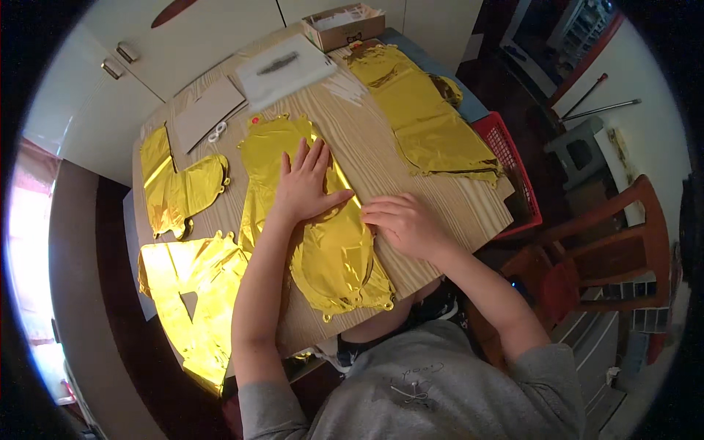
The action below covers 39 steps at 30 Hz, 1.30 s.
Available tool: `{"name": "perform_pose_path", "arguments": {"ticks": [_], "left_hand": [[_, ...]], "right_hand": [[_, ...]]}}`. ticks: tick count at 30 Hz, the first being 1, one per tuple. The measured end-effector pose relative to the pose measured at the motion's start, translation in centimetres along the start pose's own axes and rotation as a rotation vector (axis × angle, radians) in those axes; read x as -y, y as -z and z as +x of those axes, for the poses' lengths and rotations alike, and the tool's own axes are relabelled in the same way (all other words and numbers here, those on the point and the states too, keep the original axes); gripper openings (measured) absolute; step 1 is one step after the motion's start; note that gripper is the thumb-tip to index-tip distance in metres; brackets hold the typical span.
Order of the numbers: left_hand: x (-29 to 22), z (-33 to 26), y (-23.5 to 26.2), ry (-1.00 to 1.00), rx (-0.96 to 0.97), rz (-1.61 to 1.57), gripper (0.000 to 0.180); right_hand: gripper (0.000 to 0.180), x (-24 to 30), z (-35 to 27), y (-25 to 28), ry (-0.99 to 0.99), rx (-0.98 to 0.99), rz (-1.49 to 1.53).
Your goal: Folding and organizing gold foil balloons at a workstation.
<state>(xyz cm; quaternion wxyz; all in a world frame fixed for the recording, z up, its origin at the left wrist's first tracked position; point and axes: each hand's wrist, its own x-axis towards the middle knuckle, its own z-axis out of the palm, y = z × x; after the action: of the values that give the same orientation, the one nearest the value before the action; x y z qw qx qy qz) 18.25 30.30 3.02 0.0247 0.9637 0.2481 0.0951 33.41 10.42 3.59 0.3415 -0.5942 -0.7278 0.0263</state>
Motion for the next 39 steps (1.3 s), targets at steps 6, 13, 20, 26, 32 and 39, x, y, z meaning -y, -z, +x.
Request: {"name": "perform_pose_path", "arguments": {"ticks": [6, 13, 20, 26, 32, 39], "left_hand": [[0.2, -0.1, 0.3, 0.005, 0.025, -0.034, 0.100], [0.3, -0.1, 0.2, 0.009, 0.035, -0.056, 0.098], [0.3, -0.1, 0.4, 0.003, 0.043, -0.062, 0.099], [0.4, 0.0, 0.2, 0.006, 0.054, -0.102, 0.102], [0.0, 0.5, 1.1, 0.014, 0.109, -0.028, 0.110], [-0.6, 2.0, 2.2, 0.031, 0.161, 0.147, 0.126]], "right_hand": [[0.020, 0.0, -0.2, -0.4, 0.006, 0.002, -0.014], [0.019, 0.1, -0.1, -0.4, 0.044, -0.010, -0.032], [0.018, 0.3, -0.3, -0.6, 0.111, -0.045, -0.111], [0.018, 0.3, -0.7, -0.6, 0.116, -0.020, -0.135], [0.021, 0.9, -1.1, 0.1, 0.136, -0.006, -0.200], [0.023, 1.2, -1.5, 0.7, 0.162, 0.043, -0.249]]}}
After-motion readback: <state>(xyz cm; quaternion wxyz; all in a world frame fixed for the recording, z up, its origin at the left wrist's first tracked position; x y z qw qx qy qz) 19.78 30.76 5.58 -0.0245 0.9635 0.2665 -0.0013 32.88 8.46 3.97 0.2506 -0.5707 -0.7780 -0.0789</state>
